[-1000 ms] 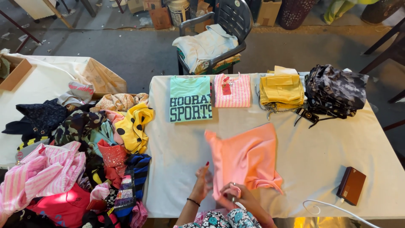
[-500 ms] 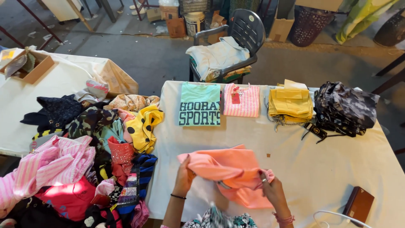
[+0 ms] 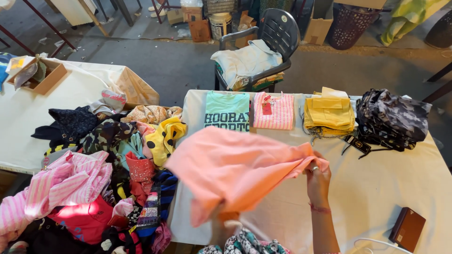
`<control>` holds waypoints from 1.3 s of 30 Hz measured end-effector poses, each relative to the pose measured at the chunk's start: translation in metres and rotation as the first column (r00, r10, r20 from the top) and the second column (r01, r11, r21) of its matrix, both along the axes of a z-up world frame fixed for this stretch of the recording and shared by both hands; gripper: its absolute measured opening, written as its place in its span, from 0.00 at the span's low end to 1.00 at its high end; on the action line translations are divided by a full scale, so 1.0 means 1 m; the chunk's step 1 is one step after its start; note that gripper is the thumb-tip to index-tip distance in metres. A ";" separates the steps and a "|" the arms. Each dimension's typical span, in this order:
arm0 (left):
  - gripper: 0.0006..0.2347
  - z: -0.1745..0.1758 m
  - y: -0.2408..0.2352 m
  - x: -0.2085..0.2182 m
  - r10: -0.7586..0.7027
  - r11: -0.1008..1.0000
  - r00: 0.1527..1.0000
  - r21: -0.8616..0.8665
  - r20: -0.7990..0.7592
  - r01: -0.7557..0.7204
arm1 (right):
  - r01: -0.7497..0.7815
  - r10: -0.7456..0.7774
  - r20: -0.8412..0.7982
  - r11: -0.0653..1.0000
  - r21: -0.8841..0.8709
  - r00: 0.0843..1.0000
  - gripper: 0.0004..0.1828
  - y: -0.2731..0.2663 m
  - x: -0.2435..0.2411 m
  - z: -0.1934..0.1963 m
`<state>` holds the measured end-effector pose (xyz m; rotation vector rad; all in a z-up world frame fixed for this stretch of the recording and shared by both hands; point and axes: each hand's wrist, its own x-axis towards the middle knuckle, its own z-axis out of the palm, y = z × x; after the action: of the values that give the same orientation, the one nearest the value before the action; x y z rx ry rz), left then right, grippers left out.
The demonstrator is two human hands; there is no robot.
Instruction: The person folds several t-shirts on a white table, including a dark green shirt, a purple striped shirt, a light blue shirt, and a pink shirt. They smooth each item and fold it into a neat rectangle before placing it on a stack.
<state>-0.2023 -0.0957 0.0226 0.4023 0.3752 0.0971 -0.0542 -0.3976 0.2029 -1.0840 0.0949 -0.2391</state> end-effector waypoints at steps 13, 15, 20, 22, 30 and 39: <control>0.17 -0.038 -0.066 0.001 -0.455 0.717 0.859 0.476 -0.233 0.509 | -0.466 0.359 -0.333 0.817 -0.340 0.872 0.21 0.071 -0.118 -0.163; 0.17 -0.039 -0.062 -0.001 -0.508 0.640 0.841 0.571 -0.186 0.514 | -0.543 0.399 -0.412 0.772 -0.330 0.819 0.20 0.073 -0.123 -0.152; 0.18 -0.042 -0.062 -0.003 -0.643 0.441 0.762 0.774 -0.081 0.454 | -0.599 0.419 -0.548 0.777 -0.196 0.724 0.15 0.061 -0.120 -0.129; 0.18 -0.043 -0.065 -0.003 -0.697 0.360 0.715 0.839 -0.048 0.407 | -0.495 0.440 -0.234 0.815 -0.301 0.867 0.17 0.050 -0.116 -0.144; 0.24 0.011 0.003 0.072 -0.258 0.965 0.958 -0.088 -0.124 0.248 | -0.621 0.465 -0.424 0.676 -0.398 0.777 0.13 0.009 -0.153 -0.198; 0.17 -0.008 0.080 0.030 -0.093 0.993 0.977 0.058 -0.193 0.106 | -0.669 0.433 -0.553 0.658 -0.346 0.712 0.20 -0.118 -0.167 -0.231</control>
<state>-0.1723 -0.0155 0.0145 0.4990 0.5399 -0.0272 -0.2208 -0.5154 -0.0278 -1.6549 0.0743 0.6020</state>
